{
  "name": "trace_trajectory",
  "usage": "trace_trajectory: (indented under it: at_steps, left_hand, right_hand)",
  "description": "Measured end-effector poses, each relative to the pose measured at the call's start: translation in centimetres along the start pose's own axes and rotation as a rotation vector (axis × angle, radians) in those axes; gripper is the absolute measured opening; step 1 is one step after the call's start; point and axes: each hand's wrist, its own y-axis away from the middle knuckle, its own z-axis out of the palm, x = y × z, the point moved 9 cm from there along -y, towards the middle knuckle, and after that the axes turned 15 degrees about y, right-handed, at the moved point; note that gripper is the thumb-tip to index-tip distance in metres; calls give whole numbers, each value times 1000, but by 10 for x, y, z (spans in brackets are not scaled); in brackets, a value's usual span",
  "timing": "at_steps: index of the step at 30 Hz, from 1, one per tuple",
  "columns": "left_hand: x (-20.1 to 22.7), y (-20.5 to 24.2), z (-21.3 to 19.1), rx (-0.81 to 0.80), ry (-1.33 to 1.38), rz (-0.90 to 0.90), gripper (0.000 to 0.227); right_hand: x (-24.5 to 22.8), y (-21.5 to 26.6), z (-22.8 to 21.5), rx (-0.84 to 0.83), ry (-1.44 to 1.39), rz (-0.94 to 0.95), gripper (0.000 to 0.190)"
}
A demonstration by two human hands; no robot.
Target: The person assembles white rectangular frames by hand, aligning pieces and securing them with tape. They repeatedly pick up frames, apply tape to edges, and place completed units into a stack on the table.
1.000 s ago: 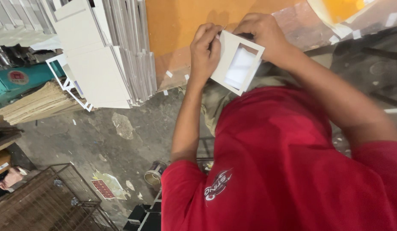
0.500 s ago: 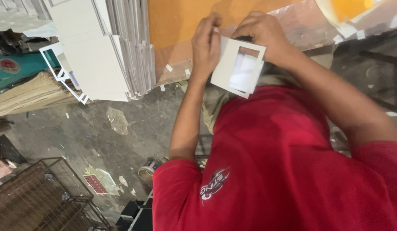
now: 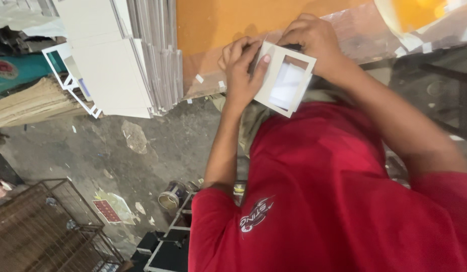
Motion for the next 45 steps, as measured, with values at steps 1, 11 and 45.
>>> trace_trajectory:
  at_steps: [1, 11, 45]
  left_hand:
    - [4, 0, 0, 10, -24, 9, 34]
    - [4, -1, -1, 41, -67, 34, 30]
    - [-36, 8, -11, 115, 363, -47, 30]
  right_hand:
    - [0, 0, 0, 0, -11, -3, 33]
    - [6, 3, 3, -29, -57, -51, 30]
    - [-8, -2, 0, -14, -12, -67, 31]
